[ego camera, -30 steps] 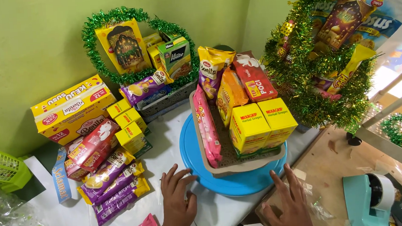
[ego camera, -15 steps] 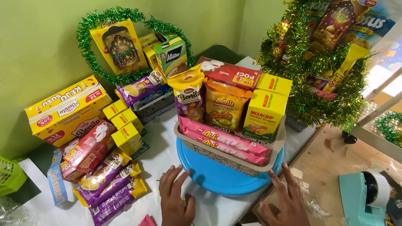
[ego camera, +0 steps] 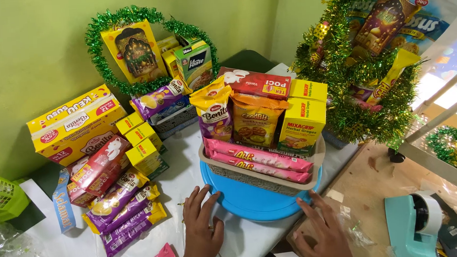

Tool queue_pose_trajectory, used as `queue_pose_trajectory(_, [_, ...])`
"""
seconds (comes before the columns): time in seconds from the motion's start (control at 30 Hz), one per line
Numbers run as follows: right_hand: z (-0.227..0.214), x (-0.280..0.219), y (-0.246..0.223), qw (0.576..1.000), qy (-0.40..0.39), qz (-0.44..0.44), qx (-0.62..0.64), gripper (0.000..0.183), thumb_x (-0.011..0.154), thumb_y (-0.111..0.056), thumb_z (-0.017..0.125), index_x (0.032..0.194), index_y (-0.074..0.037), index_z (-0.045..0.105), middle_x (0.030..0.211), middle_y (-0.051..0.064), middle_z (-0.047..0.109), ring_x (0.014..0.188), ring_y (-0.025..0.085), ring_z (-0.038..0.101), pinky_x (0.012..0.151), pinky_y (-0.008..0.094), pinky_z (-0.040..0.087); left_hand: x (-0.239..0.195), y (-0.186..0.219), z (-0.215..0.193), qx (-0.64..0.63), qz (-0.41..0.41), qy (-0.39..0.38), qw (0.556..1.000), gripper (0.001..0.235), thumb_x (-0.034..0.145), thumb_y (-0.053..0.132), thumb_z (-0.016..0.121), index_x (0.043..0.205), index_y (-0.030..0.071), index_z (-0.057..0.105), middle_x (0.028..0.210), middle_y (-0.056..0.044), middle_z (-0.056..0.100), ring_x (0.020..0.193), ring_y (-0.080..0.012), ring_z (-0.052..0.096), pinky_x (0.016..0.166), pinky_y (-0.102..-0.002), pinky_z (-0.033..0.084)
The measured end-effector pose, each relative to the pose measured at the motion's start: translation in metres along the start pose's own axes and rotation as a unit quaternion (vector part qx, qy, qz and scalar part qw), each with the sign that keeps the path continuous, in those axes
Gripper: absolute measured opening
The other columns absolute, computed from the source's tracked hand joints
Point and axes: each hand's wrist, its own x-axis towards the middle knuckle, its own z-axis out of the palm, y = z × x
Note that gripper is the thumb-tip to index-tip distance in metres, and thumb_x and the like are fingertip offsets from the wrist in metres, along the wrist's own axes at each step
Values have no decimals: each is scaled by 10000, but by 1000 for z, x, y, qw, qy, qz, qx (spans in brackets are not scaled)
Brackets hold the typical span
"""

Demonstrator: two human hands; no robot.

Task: Assembling a gift hamper by arranging various snack boxes and packets in a basket and securing them.

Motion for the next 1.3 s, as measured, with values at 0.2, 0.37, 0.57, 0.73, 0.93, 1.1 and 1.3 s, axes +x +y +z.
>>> queue_pose_trajectory(0.2, [-6,-1,-11,986,71,-116,95,588,843,-285,706,1401,-117,621,1418,140,639,1365,291,612,1065,426,534,0,0,1,3,5,9,1000,603,781,48,576,1369,171,636,1553,-101,515,1513,-364,369,1203,-643,242])
queue_pose_trajectory(0.37, [3,-1,1,995,87,-51,0,744,762,-323,737,1468,-184,548,1593,109,477,1403,288,544,1079,490,467,0,0,0,7,8,9,1000,587,786,45,577,1357,166,640,1548,-102,519,1508,-364,375,1202,-641,249])
queue_pose_trajectory(0.57, [-1,2,1,989,6,-145,0,708,787,-334,748,1463,-208,578,1615,67,483,1312,214,657,941,393,549,2,0,1,8,10,8,1000,593,788,53,573,1366,171,635,1557,-100,508,1512,-360,370,1202,-625,254])
queue_pose_trajectory(0.73, [3,-3,2,947,-89,-296,88,522,983,-400,652,1444,-162,589,1560,142,539,1356,273,644,1002,405,499,1,-1,1,11,16,9,1000,584,786,67,573,1356,170,642,1548,-103,513,1499,-370,386,1185,-620,276])
queue_pose_trajectory(0.93, [-3,-4,-14,958,-93,-251,106,528,1029,-520,538,1422,-178,625,1552,153,545,1223,286,716,925,434,491,0,-1,1,2,9,1,1000,590,803,48,578,1376,176,627,1571,-77,497,1527,-352,345,1216,-631,229])
queue_pose_trajectory(1.1, [1,-6,-9,964,-114,-231,72,542,1017,-542,534,1454,-228,599,1582,120,511,1243,289,684,943,467,482,0,-2,2,14,4,-2,1000,578,818,53,579,1381,176,621,1569,-89,496,1517,-356,354,1211,-632,242])
queue_pose_trajectory(1.3, [8,-8,-2,965,-124,-224,50,560,1011,-574,517,1481,-271,558,1612,100,472,1185,244,724,930,463,498,1,1,1,13,6,2,1000,579,813,34,580,1377,159,623,1566,-95,498,1516,-354,357,1224,-618,238])
